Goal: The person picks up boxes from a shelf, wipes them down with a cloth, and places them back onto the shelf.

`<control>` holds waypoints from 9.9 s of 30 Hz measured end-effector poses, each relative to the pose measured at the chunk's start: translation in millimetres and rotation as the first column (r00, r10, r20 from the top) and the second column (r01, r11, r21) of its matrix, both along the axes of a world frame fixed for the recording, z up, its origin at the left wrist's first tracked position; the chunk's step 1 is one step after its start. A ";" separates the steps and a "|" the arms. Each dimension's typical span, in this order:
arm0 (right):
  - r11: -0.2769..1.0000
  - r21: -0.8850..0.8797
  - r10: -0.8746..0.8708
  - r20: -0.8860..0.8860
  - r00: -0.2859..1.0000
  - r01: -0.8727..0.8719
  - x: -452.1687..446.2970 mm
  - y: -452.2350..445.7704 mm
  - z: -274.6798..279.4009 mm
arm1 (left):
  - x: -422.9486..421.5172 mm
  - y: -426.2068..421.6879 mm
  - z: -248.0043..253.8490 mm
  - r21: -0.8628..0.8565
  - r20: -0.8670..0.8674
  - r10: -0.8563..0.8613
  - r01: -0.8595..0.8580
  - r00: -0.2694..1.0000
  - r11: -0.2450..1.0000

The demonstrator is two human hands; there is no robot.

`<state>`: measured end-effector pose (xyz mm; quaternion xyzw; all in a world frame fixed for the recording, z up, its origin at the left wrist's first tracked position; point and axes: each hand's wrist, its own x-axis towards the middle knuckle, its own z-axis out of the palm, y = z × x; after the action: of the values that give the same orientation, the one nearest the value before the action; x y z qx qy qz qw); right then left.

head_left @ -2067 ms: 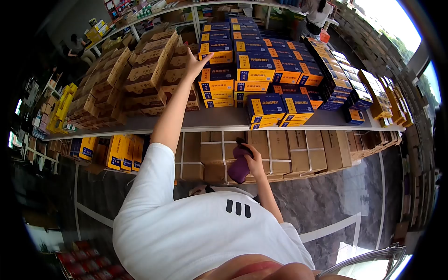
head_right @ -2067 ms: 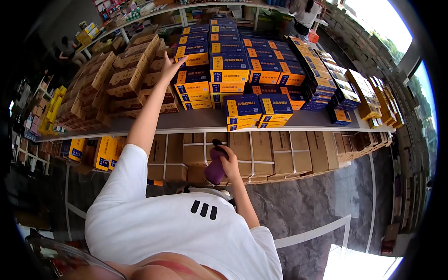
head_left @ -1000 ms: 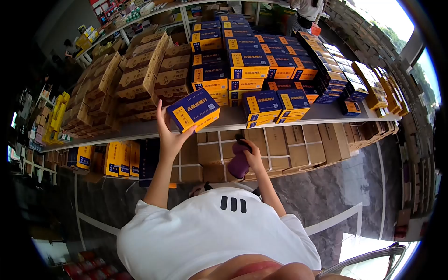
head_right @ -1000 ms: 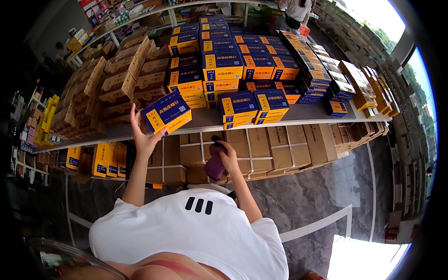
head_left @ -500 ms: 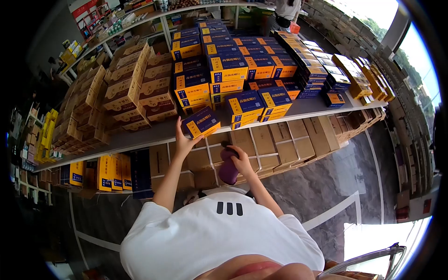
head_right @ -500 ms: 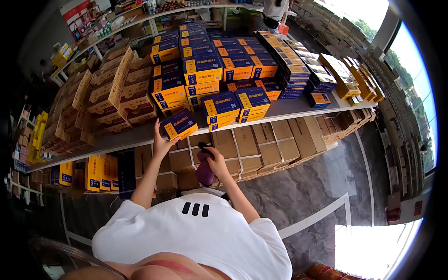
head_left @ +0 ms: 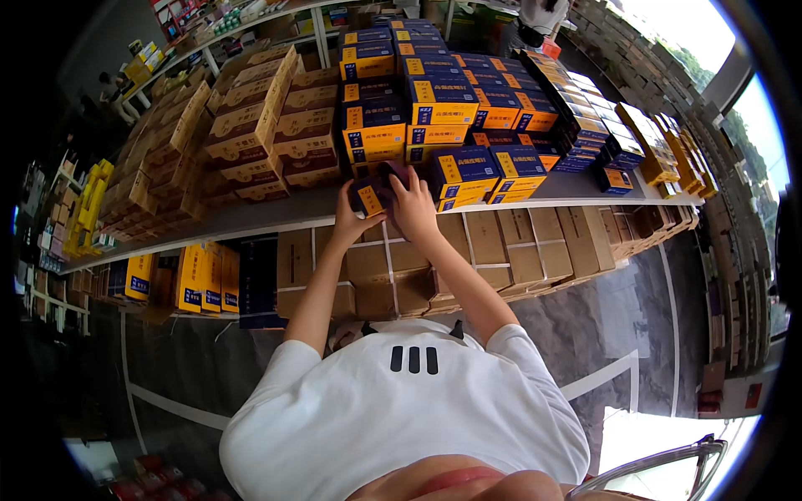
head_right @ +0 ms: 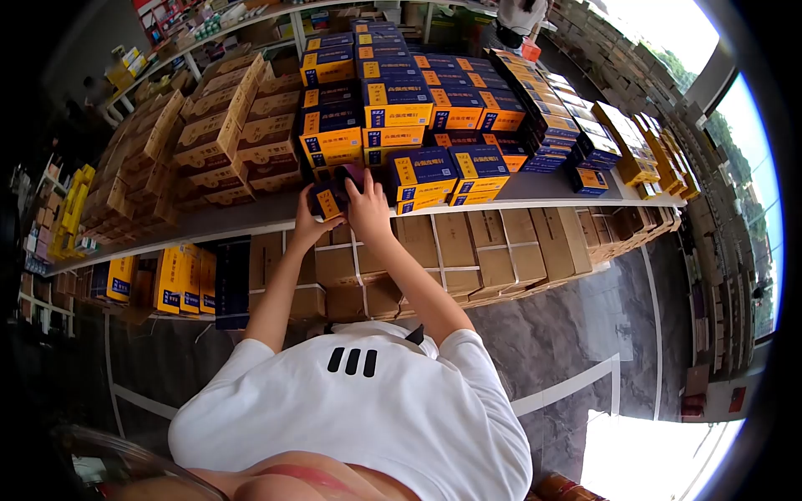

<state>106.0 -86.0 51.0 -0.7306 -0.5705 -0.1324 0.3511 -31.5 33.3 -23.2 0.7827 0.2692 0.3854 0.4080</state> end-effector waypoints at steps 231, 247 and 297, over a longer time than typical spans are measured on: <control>0.803 0.179 -0.259 -0.754 0.603 0.569 -86.0 8.5 -71.4 | -35.3 -74.7 21.9 -0.223 0.067 -0.104 0.116 0.992 0.968; 0.907 0.149 -0.195 -0.682 0.705 0.394 -80.6 -12.2 -37.8 | -14.4 51.9 114.2 0.399 -0.660 -0.315 0.673 0.682 0.623; 0.991 0.051 -0.099 -0.363 0.926 0.126 -77.5 -51.1 -111.3 | 8.6 46.4 98.3 0.257 -0.893 -0.061 0.616 0.446 0.745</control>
<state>28.5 -137.1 -60.3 -0.7606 -0.4484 -0.0372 0.4681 -22.9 79.8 75.1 0.9863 0.1354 -0.0776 0.0529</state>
